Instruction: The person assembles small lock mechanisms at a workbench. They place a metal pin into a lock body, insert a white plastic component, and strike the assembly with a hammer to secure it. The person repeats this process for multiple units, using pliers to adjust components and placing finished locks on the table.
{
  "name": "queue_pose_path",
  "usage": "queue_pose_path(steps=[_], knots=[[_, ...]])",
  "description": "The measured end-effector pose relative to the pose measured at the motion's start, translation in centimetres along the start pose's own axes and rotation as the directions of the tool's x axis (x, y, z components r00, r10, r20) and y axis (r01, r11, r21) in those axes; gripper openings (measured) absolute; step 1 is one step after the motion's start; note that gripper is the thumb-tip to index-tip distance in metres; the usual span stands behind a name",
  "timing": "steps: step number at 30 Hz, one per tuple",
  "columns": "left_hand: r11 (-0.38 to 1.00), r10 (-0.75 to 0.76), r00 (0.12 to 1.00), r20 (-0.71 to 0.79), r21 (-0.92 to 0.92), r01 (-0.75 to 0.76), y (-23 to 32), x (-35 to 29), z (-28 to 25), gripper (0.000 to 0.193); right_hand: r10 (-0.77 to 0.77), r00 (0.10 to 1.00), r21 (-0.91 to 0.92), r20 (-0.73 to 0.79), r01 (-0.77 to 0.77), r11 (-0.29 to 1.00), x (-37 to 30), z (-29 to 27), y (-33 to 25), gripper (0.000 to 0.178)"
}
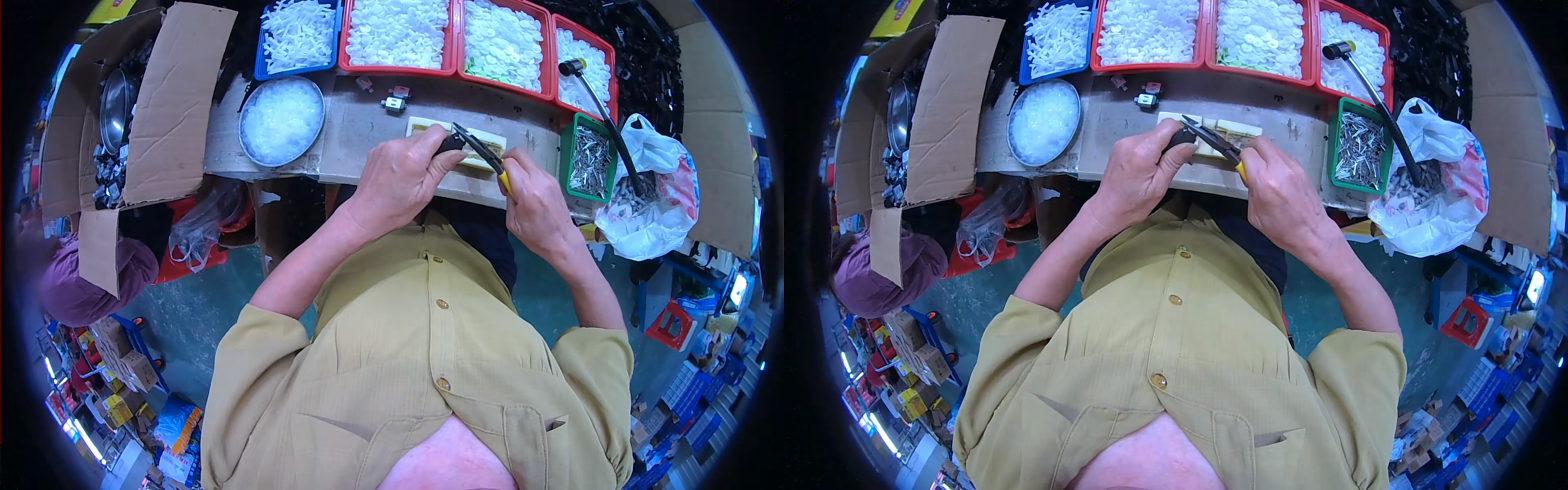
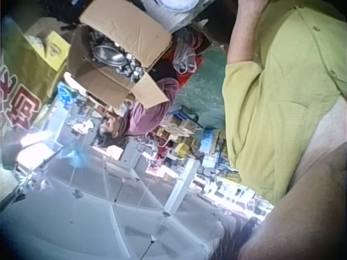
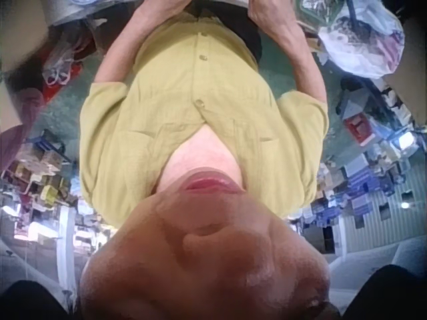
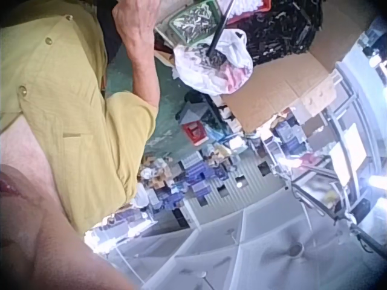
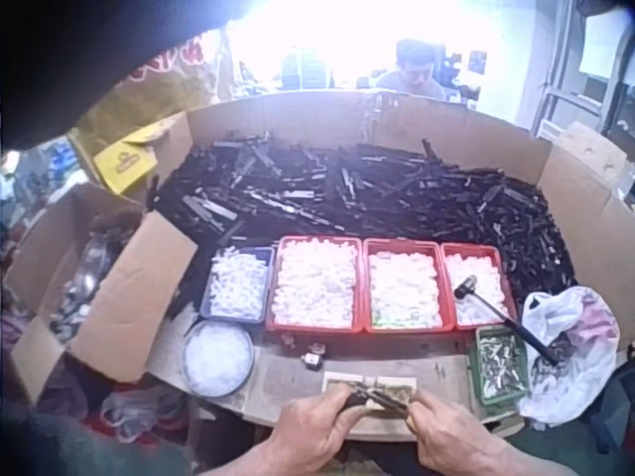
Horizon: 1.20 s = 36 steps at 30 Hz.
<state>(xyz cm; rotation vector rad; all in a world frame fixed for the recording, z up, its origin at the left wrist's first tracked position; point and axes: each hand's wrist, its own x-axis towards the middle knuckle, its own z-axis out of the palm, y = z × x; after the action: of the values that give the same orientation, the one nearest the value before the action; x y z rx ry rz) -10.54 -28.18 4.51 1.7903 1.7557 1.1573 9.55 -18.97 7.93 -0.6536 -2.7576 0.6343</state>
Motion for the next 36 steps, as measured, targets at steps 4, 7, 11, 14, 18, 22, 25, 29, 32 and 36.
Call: queue_pose_path(steps=[4, 7, 11, 14, 18, 22, 25, 29, 32, 36], knots=[[0.854, -0.136, 0.934, 0.331, -0.439, 0.279, -0.3, 0.1, -0.8, 0.031, 0.003, 0.998, 0.005, 0.06, -0.003, 1.0, -0.7, -0.3, 0.1, 0.016], [0.508, -0.135, 0.755, 0.642, -0.609, 0.609, -0.2, 0.1, -2.0, 0.037, -0.034, 0.998, 0.047, 0.057, 0.031, 0.998, -1.3, -0.5, 0.0, 0.017], [0.401, -0.124, 0.711, 0.693, -0.62, 0.674, -0.1, -0.9, -2.7, 0.037, -0.084, 0.995, 0.063, 0.059, 0.08, 0.995, -1.4, -0.1, -0.2, 0.019], [0.516, -0.284, 0.662, 0.693, -0.472, 0.715, -0.3, -2.1, -4.2, 0.038, -0.092, 0.994, 0.013, 0.051, 0.091, 0.996, -0.7, 0.2, 0.4, 0.021], [0.732, -0.53, 0.615, 0.583, -0.05, 0.679, -4.1, -7.1, -7.1, 0.039, 0.058, 0.998, -0.178, -0.032, -0.063, 0.982, -0.5, 0.9, 3.8, 0.019], [0.805, -0.549, 0.766, 0.334, 0.458, 0.377, -8.2, -13.9, -9.1, 0.036, 0.203, 0.977, -0.359, -0.056, -0.21, 0.909, -0.2, 2.6, 6.5, 0.018], [0.8, -0.524, 0.807, 0.272, 0.483, 0.357, -7.3, -13.3, -10.1, 0.033, 0.264, 0.964, -0.392, -0.029, -0.254, 0.884, 0.1, 2.5, 6.3, 0.026], [0.919, -0.363, 0.903, 0.229, 0.246, 0.307, -2.9, -7.3, -9.0, 0.021, 0.248, 0.968, -0.351, 0.05, -0.215, 0.911, 0.2, 0.6, 4.9, 0.04], [0.978, -0.138, 0.987, 0.086, 0.168, 0.122, -3.0, -4.1, -6.9, 0.016, 0.098, 0.995, -0.253, 0.005, -0.093, 0.963, 1.0, -2.5, 3.3, 0.033], [0.951, 0.127, 0.991, -0.049, 0.291, -0.107, -5.8, 0.0, -3.5, 0.02, 0.081, 0.973, 0.834, 0.217, -0.227, 0.503, 3.8, -5.8, 3.1, 0.018]])
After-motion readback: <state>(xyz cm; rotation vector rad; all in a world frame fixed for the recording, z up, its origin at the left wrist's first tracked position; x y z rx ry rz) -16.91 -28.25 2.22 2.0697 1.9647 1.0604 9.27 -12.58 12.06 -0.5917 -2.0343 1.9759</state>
